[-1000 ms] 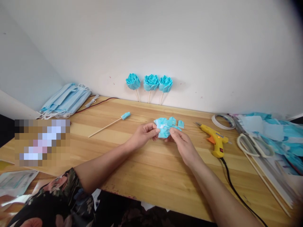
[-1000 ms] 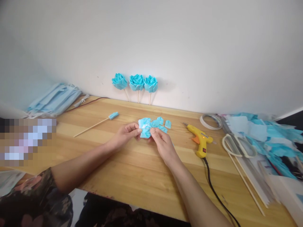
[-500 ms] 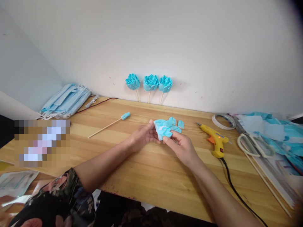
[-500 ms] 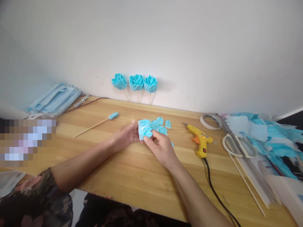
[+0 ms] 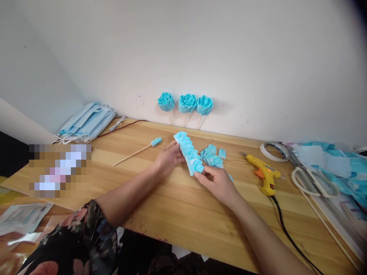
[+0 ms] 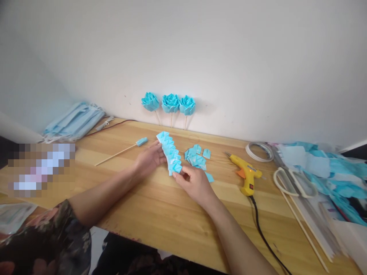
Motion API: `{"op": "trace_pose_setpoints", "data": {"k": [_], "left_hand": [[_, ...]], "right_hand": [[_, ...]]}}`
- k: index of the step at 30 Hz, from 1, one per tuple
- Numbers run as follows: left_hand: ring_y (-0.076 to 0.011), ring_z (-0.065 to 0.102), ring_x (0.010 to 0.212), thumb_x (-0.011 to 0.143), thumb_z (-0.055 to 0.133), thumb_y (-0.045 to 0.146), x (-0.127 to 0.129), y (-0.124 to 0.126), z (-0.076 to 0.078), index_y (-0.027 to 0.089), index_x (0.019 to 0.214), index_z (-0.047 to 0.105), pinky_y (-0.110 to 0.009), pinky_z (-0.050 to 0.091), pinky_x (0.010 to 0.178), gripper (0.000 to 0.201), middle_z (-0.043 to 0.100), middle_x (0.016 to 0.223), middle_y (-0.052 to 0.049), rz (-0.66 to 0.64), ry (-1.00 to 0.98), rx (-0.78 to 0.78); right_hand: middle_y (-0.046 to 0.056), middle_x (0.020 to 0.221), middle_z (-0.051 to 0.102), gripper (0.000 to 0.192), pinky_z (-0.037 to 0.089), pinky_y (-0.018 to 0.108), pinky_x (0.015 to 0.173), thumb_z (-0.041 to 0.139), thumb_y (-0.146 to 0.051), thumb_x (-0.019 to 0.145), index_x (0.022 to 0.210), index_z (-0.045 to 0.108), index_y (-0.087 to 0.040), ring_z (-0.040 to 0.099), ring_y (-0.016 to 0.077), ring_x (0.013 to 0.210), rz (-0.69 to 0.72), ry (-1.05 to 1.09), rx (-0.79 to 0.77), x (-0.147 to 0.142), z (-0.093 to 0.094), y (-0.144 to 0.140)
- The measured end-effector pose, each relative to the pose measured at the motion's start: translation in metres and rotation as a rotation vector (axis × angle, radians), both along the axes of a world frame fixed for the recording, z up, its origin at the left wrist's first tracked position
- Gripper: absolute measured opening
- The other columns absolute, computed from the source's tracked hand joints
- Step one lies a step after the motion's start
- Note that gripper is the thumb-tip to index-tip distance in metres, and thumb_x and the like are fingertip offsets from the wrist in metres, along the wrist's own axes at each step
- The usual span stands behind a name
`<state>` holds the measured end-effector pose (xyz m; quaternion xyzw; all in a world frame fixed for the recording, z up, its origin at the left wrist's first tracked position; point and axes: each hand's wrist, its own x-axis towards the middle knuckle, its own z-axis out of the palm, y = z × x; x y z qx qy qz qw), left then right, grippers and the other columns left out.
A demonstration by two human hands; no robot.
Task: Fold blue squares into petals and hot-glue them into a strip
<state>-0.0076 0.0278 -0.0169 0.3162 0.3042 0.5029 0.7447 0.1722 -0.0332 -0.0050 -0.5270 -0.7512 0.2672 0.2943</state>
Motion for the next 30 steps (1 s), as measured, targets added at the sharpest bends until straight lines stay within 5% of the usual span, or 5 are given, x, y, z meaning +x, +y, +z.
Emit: {"op": "trace_pose_setpoints", "data": {"k": [10, 19, 26, 30], "left_hand": [[-0.0139, 0.064, 0.067, 0.086, 0.049, 0.018, -0.0028, 0.0004, 0.0024, 0.014, 0.099, 0.06, -0.027, 0.052, 0.066, 0.018, 0.067, 0.083, -0.006, 0.063, 0.069, -0.005], [-0.0131, 0.063, 0.067, 0.083, 0.051, 0.02, -0.0027, 0.002, -0.0003, 0.016, 0.101, 0.056, -0.03, 0.052, 0.068, 0.02, 0.066, 0.082, -0.004, 0.151, 0.149, 0.021], [-0.0139, 0.058, 0.063, 0.07, 0.046, 0.014, -0.0045, 0.0045, 0.0006, 0.015, 0.088, 0.058, -0.028, 0.05, 0.066, 0.021, 0.06, 0.07, -0.001, 0.253, 0.276, 0.069], [-0.0163, 0.06, 0.081, 0.064, 0.047, 0.009, -0.0087, 0.0099, -0.003, 0.015, 0.112, 0.052, -0.03, 0.049, 0.072, 0.049, 0.062, 0.096, -0.006, 0.357, 0.438, 0.169]], "right_hand": [[-0.003, 0.055, 0.058, 0.035, 0.033, 0.025, 0.06, 0.064, -0.037, 0.081, 0.054, 0.05, -0.019, 0.05, 0.0122, 0.057, 0.154, -0.207, 0.064, 0.0043, 0.0018, 0.0013], [-0.003, 0.057, 0.061, 0.03, 0.034, 0.026, 0.061, 0.063, -0.037, 0.082, 0.058, 0.056, -0.021, 0.051, 0.0131, 0.057, 0.006, -0.193, 0.114, 0.0067, -0.0011, 0.0035], [-0.003, 0.056, 0.061, 0.026, 0.032, 0.026, 0.056, 0.065, -0.034, 0.08, 0.06, 0.057, -0.021, 0.051, 0.0122, 0.053, 0.078, -0.248, 0.064, 0.0023, -0.0018, 0.0031], [-0.003, 0.058, 0.062, 0.025, 0.033, 0.027, 0.056, 0.067, -0.035, 0.078, 0.061, 0.055, -0.021, 0.053, 0.0132, 0.055, 0.066, -0.267, 0.047, -0.0014, -0.0017, 0.0019]]}}
